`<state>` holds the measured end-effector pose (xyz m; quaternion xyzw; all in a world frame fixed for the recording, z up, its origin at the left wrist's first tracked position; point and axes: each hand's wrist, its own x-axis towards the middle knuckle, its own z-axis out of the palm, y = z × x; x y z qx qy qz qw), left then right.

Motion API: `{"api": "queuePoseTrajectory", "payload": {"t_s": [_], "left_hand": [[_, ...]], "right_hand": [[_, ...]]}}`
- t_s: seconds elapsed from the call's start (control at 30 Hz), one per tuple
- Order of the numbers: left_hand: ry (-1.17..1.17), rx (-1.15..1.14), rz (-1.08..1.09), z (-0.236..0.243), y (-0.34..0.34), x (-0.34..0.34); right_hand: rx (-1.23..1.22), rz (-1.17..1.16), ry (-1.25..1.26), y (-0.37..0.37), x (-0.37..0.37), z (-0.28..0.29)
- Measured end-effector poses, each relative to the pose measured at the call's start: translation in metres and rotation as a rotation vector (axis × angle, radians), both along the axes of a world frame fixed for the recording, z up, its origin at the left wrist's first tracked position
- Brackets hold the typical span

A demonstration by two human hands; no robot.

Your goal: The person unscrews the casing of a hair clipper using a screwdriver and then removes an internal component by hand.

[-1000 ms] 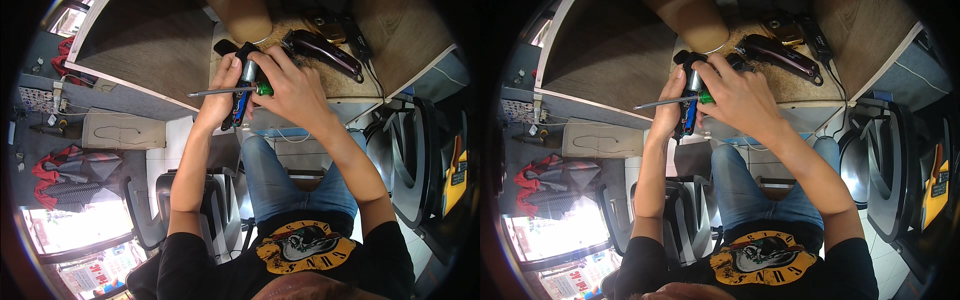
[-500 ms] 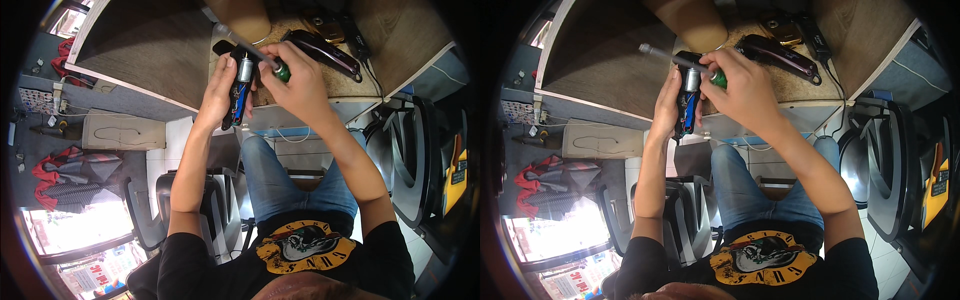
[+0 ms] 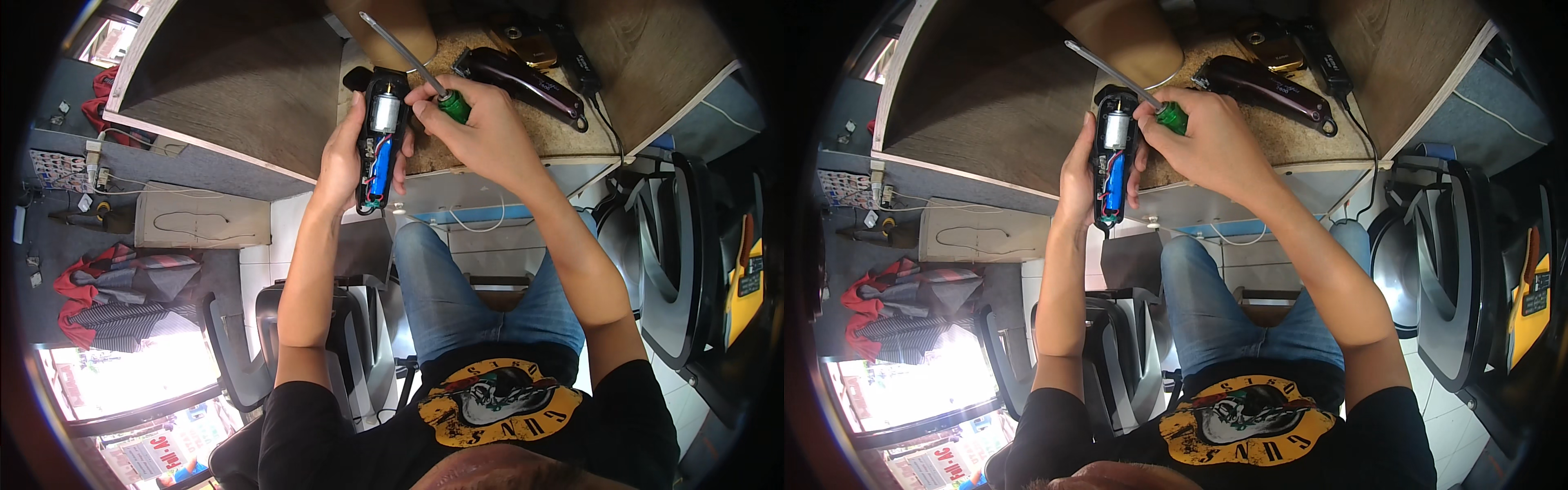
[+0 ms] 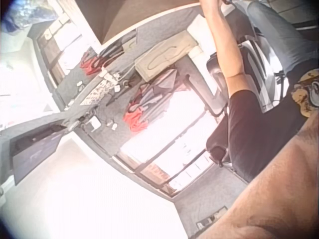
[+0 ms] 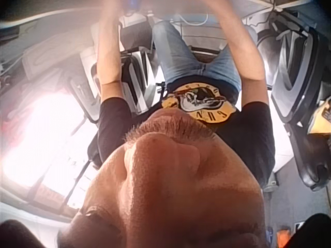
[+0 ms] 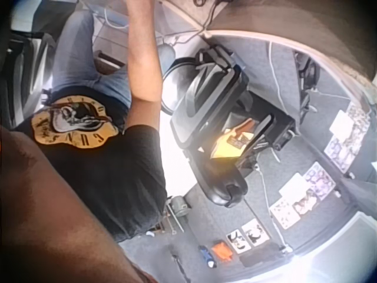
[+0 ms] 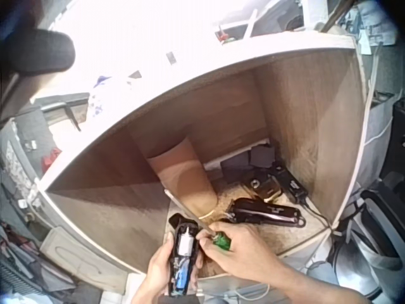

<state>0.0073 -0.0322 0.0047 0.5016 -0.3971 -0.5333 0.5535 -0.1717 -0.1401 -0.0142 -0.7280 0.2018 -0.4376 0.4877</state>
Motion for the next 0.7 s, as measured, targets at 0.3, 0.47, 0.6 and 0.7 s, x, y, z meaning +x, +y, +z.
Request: {"api": "queuePoseTrajectory", "payload": {"t_s": [0.3, 0.47, 0.6, 0.7], "left_hand": [[0.011, 0.015, 0.000, 0.0004, -0.0001, 0.0016], [0.009, 0.043, 0.025, 0.0002, 0.0003, 0.0016], [-0.003, 0.051, 0.046, 0.0030, 0.0002, -0.0018], [0.002, 0.039, 0.023, 0.0014, 0.0009, 0.0014]], "right_hand": [[0.066, 0.048, -0.012, 0.0031, -0.0021, 0.0039], [-0.024, 0.002, 0.006, 0.0020, -0.0005, 0.0005], [0.038, 0.024, 0.077, 0.0031, -0.0043, 0.0061], [0.011, 0.017, 0.034, 0.0036, -0.0045, 0.0073]]}}
